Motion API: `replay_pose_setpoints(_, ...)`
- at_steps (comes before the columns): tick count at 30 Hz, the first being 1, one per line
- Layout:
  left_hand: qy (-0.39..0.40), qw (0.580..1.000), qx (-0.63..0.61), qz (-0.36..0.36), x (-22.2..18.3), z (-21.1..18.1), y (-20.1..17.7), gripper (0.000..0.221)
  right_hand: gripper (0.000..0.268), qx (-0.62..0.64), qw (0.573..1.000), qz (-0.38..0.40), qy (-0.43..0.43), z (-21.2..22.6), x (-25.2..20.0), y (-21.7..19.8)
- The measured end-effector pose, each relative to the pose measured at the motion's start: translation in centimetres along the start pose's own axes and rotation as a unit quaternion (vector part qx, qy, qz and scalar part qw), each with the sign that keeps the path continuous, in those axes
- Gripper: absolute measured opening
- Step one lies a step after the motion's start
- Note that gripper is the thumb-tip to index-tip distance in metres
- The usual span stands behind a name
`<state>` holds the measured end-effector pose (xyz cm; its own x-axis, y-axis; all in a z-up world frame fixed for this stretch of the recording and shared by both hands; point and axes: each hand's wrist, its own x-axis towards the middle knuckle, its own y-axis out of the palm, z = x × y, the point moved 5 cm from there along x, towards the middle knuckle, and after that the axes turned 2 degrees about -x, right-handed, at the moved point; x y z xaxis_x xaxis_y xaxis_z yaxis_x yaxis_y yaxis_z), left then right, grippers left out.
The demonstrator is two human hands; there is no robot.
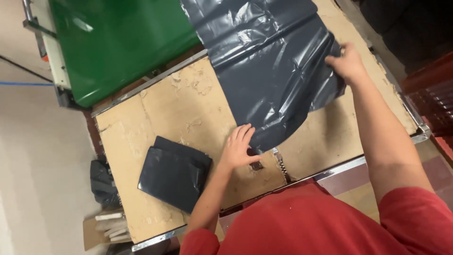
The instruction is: The person repeatedly folds black poly mailers on a cardboard-covered table and places them into an orange crate. The person handles the mailers one at a time, folding them in half and then again, then stacking them in the crate.
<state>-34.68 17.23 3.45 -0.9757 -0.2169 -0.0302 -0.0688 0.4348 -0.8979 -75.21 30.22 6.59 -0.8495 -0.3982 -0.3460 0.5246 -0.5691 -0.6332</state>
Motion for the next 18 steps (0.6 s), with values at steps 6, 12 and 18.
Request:
replay_pose_setpoints(6,-0.081,0.991,0.062,-0.085,0.7,1.2,-1.1,0.084,0.066,0.353,0.931,-0.047,-0.079,5.3,-1.2,-1.0)
replay_pose_setpoints(12,0.038,0.906,-0.193,-0.374,-0.9,-2.3,-9.6,0.028,0.047,0.272,0.920,-0.131,-0.251,6.0,-8.9,-7.1)
replay_pose_setpoints(18,0.141,0.908,-0.303,-0.254,-6.3,-9.1,-11.9,0.013,0.033,0.328,0.927,0.025,-0.178,-3.6,-20.6,-13.5)
